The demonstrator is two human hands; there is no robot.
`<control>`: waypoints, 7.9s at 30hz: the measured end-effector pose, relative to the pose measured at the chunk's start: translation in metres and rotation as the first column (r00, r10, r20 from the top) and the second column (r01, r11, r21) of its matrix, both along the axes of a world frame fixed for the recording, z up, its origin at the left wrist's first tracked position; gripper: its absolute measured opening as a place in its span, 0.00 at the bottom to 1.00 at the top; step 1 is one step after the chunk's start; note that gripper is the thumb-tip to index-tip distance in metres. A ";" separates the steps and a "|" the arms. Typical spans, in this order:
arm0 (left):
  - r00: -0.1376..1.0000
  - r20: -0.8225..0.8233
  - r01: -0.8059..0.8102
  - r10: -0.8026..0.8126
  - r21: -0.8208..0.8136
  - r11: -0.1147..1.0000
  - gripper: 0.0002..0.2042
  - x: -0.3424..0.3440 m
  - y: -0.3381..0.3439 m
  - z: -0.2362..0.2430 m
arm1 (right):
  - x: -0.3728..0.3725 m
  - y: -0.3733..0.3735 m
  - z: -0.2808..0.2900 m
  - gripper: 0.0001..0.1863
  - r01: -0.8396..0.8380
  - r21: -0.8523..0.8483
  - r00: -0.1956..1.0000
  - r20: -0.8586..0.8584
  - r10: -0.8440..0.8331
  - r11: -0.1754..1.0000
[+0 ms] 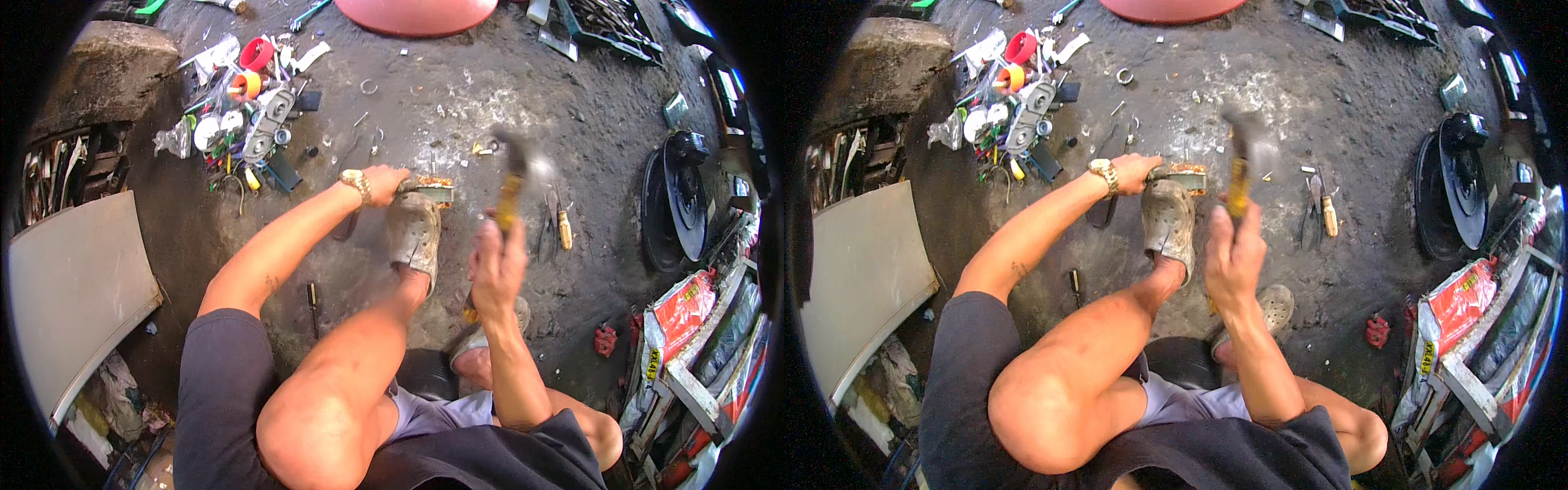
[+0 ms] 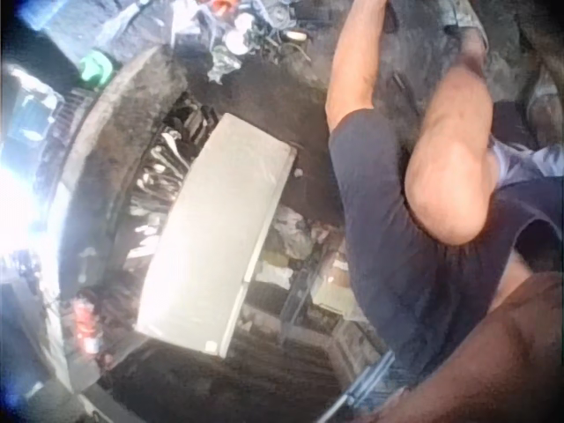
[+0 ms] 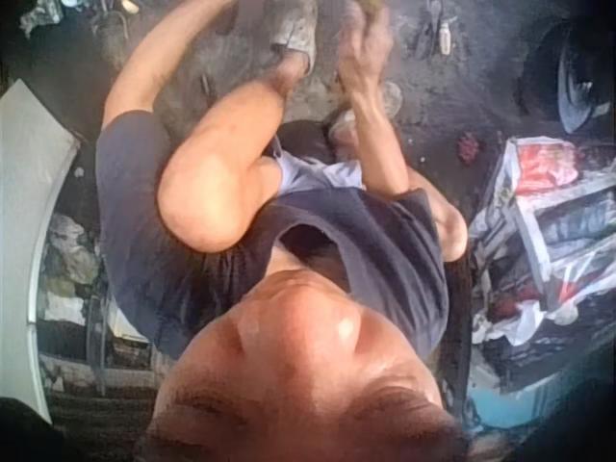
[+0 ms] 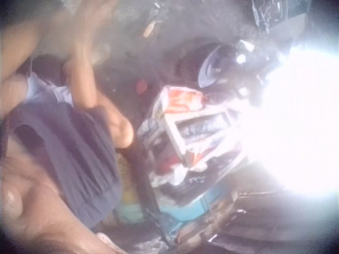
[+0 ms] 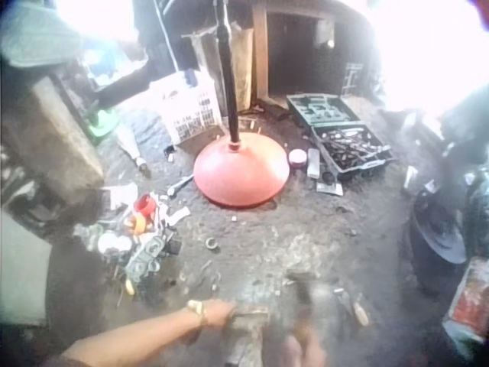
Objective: The person sits on the floor and repeatedly hammers a small metal part held against their foot. They pause to inspect the part and adjust its position before continuing to hammer.
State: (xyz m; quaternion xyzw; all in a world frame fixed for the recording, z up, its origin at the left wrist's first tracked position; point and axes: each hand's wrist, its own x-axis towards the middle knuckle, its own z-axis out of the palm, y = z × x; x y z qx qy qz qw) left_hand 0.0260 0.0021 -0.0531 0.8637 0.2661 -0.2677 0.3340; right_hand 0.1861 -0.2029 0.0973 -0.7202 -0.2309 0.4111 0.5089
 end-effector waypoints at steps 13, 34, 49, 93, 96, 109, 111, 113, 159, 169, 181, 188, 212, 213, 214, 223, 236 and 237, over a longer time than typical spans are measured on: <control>1.000 -0.002 0.022 -0.022 -0.029 0.999 0.18 0.021 0.003 -0.005 | -0.023 -0.044 -0.071 0.16 0.016 -0.020 0.979 0.203 -0.012 1.000; 0.995 -0.081 0.066 -0.065 0.007 0.998 0.24 0.022 0.007 -0.003 | 0.027 -0.063 -0.112 0.26 0.167 -0.469 0.628 0.728 0.273 0.867; 0.981 -0.071 0.183 -0.181 0.027 0.983 0.24 0.022 0.019 -0.012 | -0.001 0.038 -0.178 0.59 -0.014 -0.384 0.763 -0.601 -0.239 0.923; 0.993 -0.117 -0.004 0.024 0.167 0.986 0.21 0.002 0.007 0.033 | 0.018 0.036 -0.152 0.65 -0.214 -0.340 0.745 -0.663 -0.072 0.916; 0.989 -0.151 0.022 0.005 0.177 0.984 0.20 0.006 0.011 0.025 | 0.013 0.037 -0.156 0.65 -0.185 -0.370 0.789 -0.608 -0.087 0.911; 0.918 -0.100 0.389 -0.383 0.416 0.822 0.10 0.050 0.054 0.022 | 0.006 0.032 -0.180 0.57 -0.182 -0.366 0.860 -0.510 -0.033 0.912; 0.888 -0.065 0.432 -0.455 0.460 0.776 0.09 0.050 0.066 0.017 | 0.007 0.032 -0.193 0.57 -0.176 -0.350 0.865 -0.502 -0.025 0.920; 0.905 -0.011 0.380 -0.424 0.465 0.799 0.10 0.038 0.065 0.008 | 0.004 0.033 -0.192 0.57 -0.189 -0.317 0.827 -0.562 -0.024 0.929; 0.521 0.148 -0.814 0.840 -0.209 0.542 0.27 0.035 -0.050 0.011 | 0.083 0.052 -0.144 0.38 -0.736 -0.218 0.516 0.430 0.740 0.640; 0.766 0.360 -0.571 0.533 0.001 0.821 0.21 -0.032 -0.039 0.028 | 0.060 -0.079 -0.152 0.25 0.013 -0.474 0.759 0.578 0.300 0.880; 0.614 0.007 -0.705 0.789 -0.444 0.553 0.31 -0.019 -0.044 0.057 | 0.047 -0.133 -0.127 0.21 0.086 -0.531 0.933 0.340 0.119 0.843; 0.430 -0.094 -0.537 0.898 -0.826 0.171 0.23 -0.039 -0.070 0.082 | 0.003 -0.132 -0.021 0.14 0.092 -0.338 0.845 -0.471 -0.253 0.937; 0.669 0.308 -0.605 0.677 -0.304 0.736 0.22 -0.046 -0.078 0.134 | -0.030 -0.222 -0.006 0.10 0.211 -0.387 0.843 -0.393 -0.367 0.898; 0.702 0.345 -0.584 0.623 -0.222 0.781 0.22 -0.045 -0.073 0.123 | -0.030 -0.218 -0.010 0.10 0.199 -0.415 0.845 -0.386 -0.370 0.888; 0.734 0.377 -0.558 0.564 -0.137 0.818 0.23 -0.043 -0.067 0.111 | -0.030 -0.214 -0.013 0.10 0.187 -0.444 0.848 -0.378 -0.373 0.876; 0.990 0.049 -0.144 0.136 0.287 0.947 0.21 0.013 -0.013 0.085 | -0.022 -0.196 -0.043 0.11 0.115 -0.546 0.900 -0.296 -0.320 0.830; 0.987 0.138 -0.101 0.078 0.176 0.979 0.20 -0.012 -0.003 0.024 | 0.000 -0.101 -0.016 0.13 -0.123 -0.264 0.985 -0.150 0.086 0.957; 0.991 0.118 -0.085 0.066 0.160 0.983 0.20 -0.014 -0.006 0.020 | -0.003 -0.092 -0.005 0.13 -0.146 -0.221 0.987 -0.103 0.126 0.964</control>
